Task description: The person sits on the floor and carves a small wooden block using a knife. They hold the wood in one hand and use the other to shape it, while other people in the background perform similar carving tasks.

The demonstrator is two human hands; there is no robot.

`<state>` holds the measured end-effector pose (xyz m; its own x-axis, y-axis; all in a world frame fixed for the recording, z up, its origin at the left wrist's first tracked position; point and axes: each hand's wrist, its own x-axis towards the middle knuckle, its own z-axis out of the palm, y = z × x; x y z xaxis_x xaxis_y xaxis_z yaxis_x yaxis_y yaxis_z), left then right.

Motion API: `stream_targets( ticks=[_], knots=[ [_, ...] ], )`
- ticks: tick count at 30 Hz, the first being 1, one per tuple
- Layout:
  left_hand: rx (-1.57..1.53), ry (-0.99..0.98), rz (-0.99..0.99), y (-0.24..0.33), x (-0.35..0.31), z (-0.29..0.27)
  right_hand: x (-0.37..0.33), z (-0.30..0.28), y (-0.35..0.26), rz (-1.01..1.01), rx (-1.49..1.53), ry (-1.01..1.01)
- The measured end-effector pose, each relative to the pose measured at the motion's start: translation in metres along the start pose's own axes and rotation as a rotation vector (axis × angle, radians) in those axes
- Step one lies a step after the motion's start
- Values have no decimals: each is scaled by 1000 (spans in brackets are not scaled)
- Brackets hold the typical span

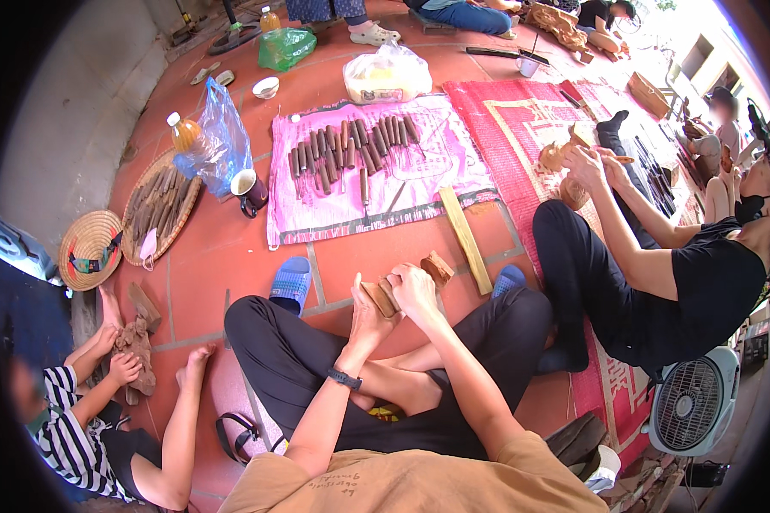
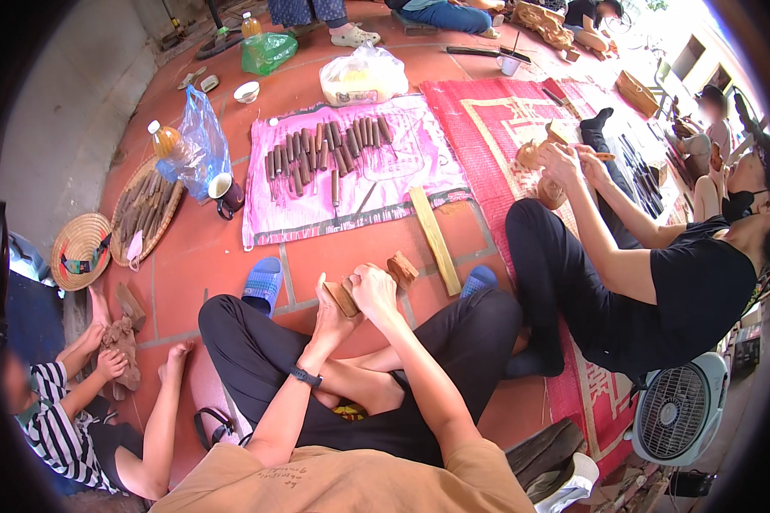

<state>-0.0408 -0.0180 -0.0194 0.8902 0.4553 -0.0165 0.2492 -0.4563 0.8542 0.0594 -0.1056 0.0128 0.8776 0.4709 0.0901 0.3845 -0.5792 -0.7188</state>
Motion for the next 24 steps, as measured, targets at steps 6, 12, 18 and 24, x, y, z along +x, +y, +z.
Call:
stream_targets(
  ticks=[6,12,18,24],
  knots=[
    [40,43,79,-9,-1,2,-9,-3,-2,-29,31,24],
    [-10,16,54,-10,1,6,3,13,7,1,20,33],
    [23,43,80,-13,-2,5,-17,-11,-8,-23,4,14],
    [91,95,168,-14,1,7,-9,4,-2,21,8,40]
  ],
)
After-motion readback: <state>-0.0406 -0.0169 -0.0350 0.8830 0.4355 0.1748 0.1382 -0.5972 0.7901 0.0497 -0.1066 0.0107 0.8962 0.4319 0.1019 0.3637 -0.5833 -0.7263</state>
